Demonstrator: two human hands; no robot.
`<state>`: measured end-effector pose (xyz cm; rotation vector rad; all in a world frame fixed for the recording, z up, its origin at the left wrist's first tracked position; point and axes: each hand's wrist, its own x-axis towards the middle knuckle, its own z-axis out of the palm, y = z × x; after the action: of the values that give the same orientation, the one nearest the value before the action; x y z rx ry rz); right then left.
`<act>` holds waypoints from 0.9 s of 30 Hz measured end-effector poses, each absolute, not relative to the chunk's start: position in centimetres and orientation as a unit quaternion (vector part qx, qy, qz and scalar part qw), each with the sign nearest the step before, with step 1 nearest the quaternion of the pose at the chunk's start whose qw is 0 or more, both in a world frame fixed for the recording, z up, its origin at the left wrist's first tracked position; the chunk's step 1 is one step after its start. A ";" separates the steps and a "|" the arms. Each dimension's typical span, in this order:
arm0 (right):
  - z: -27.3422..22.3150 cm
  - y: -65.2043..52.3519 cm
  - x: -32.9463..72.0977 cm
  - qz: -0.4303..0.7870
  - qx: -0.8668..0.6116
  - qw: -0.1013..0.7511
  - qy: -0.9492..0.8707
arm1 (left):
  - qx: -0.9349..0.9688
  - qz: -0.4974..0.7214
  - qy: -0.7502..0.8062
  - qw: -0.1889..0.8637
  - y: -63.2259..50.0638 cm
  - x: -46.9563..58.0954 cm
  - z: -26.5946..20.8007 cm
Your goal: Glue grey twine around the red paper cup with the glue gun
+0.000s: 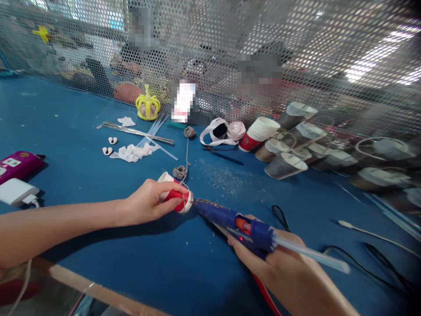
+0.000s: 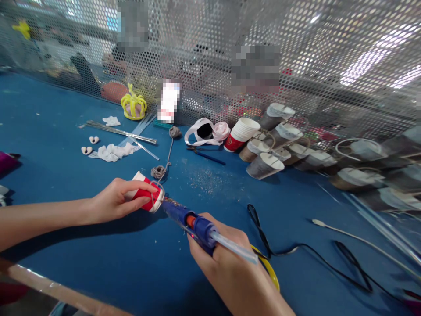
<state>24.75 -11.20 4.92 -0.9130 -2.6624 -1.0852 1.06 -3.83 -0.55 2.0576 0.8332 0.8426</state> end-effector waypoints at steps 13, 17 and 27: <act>5.1 -11.5 24.3 -0.315 -0.335 0.049 -0.887 | 0.804 0.332 0.325 0.371 -3.8 1.1 -0.3; 4.8 -11.3 24.8 -0.343 -0.316 0.045 -0.883 | 0.796 0.331 0.335 0.381 -3.8 1.1 -0.5; 5.7 -11.4 23.6 -0.172 -0.405 0.107 -0.892 | 0.768 0.331 0.354 0.419 -3.6 1.2 -0.6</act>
<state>23.61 -11.42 5.66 -1.1914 -2.6244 -0.5064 1.19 -3.58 -0.56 1.9257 0.8868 0.8296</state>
